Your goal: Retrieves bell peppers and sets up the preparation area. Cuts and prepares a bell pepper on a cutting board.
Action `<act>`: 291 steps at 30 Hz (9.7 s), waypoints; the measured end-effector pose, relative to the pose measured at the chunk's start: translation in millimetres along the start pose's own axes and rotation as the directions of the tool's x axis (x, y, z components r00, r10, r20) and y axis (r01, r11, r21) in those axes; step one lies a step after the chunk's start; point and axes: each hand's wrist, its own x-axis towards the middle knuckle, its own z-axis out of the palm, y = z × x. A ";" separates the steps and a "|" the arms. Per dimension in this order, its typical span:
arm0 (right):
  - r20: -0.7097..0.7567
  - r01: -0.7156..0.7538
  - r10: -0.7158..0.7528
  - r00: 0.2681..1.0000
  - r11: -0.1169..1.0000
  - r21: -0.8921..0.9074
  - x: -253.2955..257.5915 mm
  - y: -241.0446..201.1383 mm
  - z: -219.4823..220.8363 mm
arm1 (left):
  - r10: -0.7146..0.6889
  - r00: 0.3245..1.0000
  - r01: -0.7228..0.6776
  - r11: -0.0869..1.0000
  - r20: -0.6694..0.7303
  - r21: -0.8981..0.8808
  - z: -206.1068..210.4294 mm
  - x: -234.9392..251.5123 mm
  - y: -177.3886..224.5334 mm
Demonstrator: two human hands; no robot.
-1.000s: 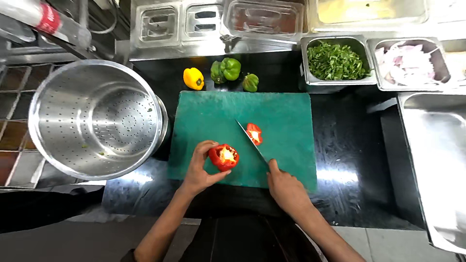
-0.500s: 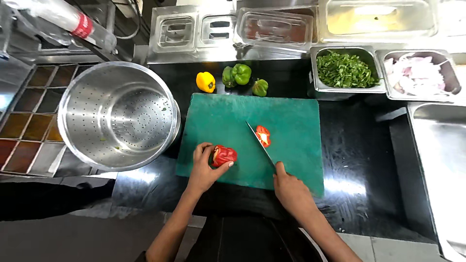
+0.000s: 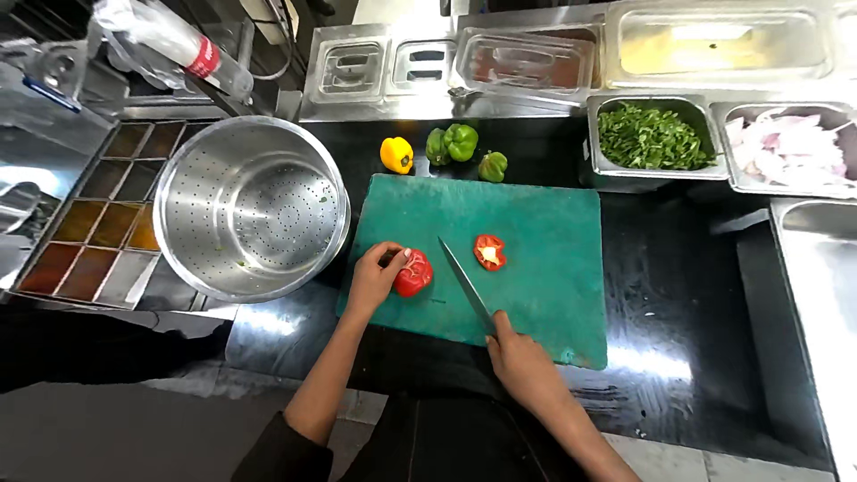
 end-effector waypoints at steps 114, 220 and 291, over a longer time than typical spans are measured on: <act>-0.184 0.194 -0.219 0.958 0.971 -0.143 25.9 -78.9 -21.2 | 0.511 0.859 -0.511 0.856 0.022 0.076 7.5 -5.6 -2.6; -0.151 0.241 -0.192 0.970 0.850 0.469 32.0 -26.5 32.1 | 0.586 0.767 -0.635 0.632 0.263 0.443 -46.0 -20.1 -38.7; -0.483 0.438 -0.105 0.869 0.615 0.655 30.4 -94.1 145.0 | 0.233 0.970 -0.231 0.972 -0.066 0.030 -32.5 -30.1 -65.1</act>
